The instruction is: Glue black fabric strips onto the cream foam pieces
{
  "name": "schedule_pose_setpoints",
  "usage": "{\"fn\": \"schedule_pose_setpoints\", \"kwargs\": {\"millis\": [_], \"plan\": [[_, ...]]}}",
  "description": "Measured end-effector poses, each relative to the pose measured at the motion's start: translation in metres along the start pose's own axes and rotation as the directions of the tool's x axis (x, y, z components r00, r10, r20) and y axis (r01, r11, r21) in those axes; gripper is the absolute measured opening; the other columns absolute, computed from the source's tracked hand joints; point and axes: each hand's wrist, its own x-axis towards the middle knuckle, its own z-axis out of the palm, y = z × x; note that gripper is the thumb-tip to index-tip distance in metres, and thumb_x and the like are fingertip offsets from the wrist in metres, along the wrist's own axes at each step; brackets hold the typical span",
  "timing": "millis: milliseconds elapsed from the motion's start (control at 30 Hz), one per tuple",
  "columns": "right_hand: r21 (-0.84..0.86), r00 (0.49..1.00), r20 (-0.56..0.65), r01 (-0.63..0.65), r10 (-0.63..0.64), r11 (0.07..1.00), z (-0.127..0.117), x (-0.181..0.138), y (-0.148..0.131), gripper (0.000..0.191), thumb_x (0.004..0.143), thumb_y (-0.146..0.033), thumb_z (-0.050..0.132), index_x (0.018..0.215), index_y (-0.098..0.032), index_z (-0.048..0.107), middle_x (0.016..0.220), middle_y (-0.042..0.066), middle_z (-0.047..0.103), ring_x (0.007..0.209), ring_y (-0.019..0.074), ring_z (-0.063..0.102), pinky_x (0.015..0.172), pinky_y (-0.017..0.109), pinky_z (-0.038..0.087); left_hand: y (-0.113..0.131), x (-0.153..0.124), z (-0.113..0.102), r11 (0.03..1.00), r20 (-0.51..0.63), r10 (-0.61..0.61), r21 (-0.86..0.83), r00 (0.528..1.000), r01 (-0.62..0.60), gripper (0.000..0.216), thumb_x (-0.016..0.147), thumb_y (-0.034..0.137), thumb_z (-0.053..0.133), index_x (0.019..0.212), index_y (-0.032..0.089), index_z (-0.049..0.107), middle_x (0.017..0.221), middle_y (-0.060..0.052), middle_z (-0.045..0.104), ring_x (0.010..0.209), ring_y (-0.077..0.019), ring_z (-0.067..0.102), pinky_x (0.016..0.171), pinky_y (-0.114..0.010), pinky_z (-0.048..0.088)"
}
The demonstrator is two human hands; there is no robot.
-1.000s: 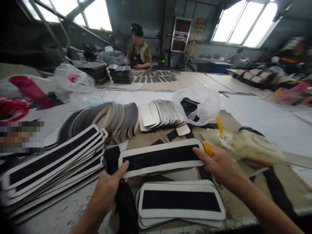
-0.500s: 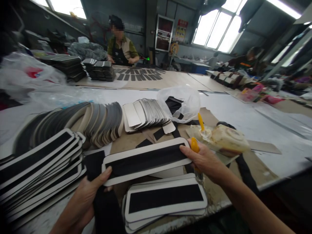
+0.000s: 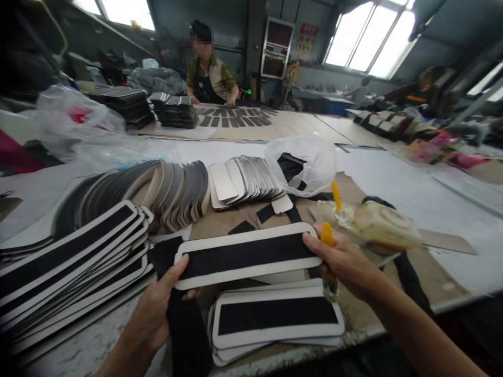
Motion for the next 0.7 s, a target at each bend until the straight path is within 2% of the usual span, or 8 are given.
{"fn": "schedule_pose_setpoints", "kwargs": {"millis": [67,133,267,367,433,533,633,700], "plan": [[-0.036,0.999,0.051,0.015,-0.013,0.999,0.002,0.0,-0.001,0.04,0.081,-0.057,0.058,0.074,-0.019,0.047,0.059,-0.006,0.039,0.047,0.0075,0.034,0.04,0.019,0.027,0.0,0.003,0.002,1.0,-0.099,-0.011,0.028,0.995,0.014,0.027,0.071,0.029,0.074,0.091,0.016,0.061,0.065,0.002,0.062,0.049,-0.0108,0.055,0.044,-0.018,0.045],[-0.111,0.998,0.051,0.027,-0.021,0.993,0.002,0.0,0.001,0.042,0.083,-0.059,0.054,0.071,-0.019,0.046,0.057,-0.006,0.038,0.047,0.0074,0.033,0.041,0.019,0.026,0.0,0.005,0.003,0.998,-0.164,0.003,0.067,0.987,0.008,0.03,0.074,0.024,0.071,0.102,0.016,0.063,0.077,-0.002,0.068,0.059,-0.0143,0.063,0.052,-0.021,0.051],[-0.19,0.999,0.013,0.045,-0.044,0.981,0.0,0.0,0.006,0.048,0.084,-0.062,0.049,0.066,-0.019,0.043,0.055,-0.006,0.038,0.047,0.0079,0.034,0.041,0.02,0.026,0.001,0.005,0.005,0.997,-0.158,0.022,0.08,0.987,-0.009,0.034,0.077,0.021,0.069,0.11,0.019,0.062,0.089,-0.004,0.071,0.071,-0.0175,0.068,0.064,-0.024,0.056],[-0.077,0.999,0.015,0.035,-0.034,0.996,-0.001,-0.001,0.007,0.045,0.083,-0.06,0.053,0.067,-0.019,0.042,0.054,-0.007,0.037,0.045,0.0066,0.032,0.04,0.019,0.024,0.002,0.003,0.005,1.0,-0.131,-0.023,0.017,0.991,0.026,0.036,0.077,0.019,0.068,0.113,0.022,0.062,0.092,-0.003,0.071,0.078,-0.0189,0.069,0.07,-0.026,0.056],[0.073,0.999,0.043,0.014,-0.017,0.997,-0.001,-0.003,0.004,0.042,0.081,-0.057,0.058,0.071,-0.018,0.044,0.055,-0.008,0.036,0.044,0.0051,0.029,0.039,0.017,0.022,0.002,0.002,0.004,0.992,-0.099,-0.128,-0.033,0.987,0.125,0.034,0.076,0.02,0.068,0.111,0.022,0.064,0.088,-0.004,0.072,0.076,-0.021,0.069,0.068,-0.029,0.057],[0.283,0.995,0.097,-0.061,0.035,0.957,-0.003,-0.011,-0.001,0.039,0.078,-0.054,0.063,0.075,-0.019,0.047,0.054,-0.009,0.034,0.042,0.0037,0.023,0.039,0.016,0.021,0.002,-0.001,0.0,0.952,-0.073,-0.306,-0.048,0.949,0.303,0.032,0.073,0.027,0.071,0.104,0.019,0.067,0.078,-0.006,0.072,0.065,-0.0242,0.069,0.059,-0.033,0.057],[0.338,0.991,0.097,-0.125,0.097,0.933,-0.011,-0.022,0.0,0.038,0.075,-0.05,0.068,0.074,-0.019,0.047,0.054,-0.008,0.035,0.041,0.0036,0.022,0.038,0.016,0.02,-0.001,-0.008,-0.008,0.953,-0.051,-0.297,0.054,0.954,0.299,0.039,0.066,0.033,0.076,0.102,0.019,0.068,0.072,-0.006,0.07,0.059,-0.0237,0.067,0.052,-0.032,0.055],[0.258,0.987,0.089,-0.154,0.135,0.954,-0.019,-0.031,0.007,0.036,0.076,-0.051,0.067,0.073,-0.018,0.05,0.054,-0.007,0.036,0.042,0.0045,0.025,0.038,0.017,0.019,-0.005,-0.015,-0.013,0.95,-0.052,-0.247,0.184,0.967,0.253,0.043,0.06,0.038,0.08,0.096,0.019,0.068,0.067,-0.004,0.068,0.055,-0.0214,0.064,0.048,-0.028,0.052]]}}
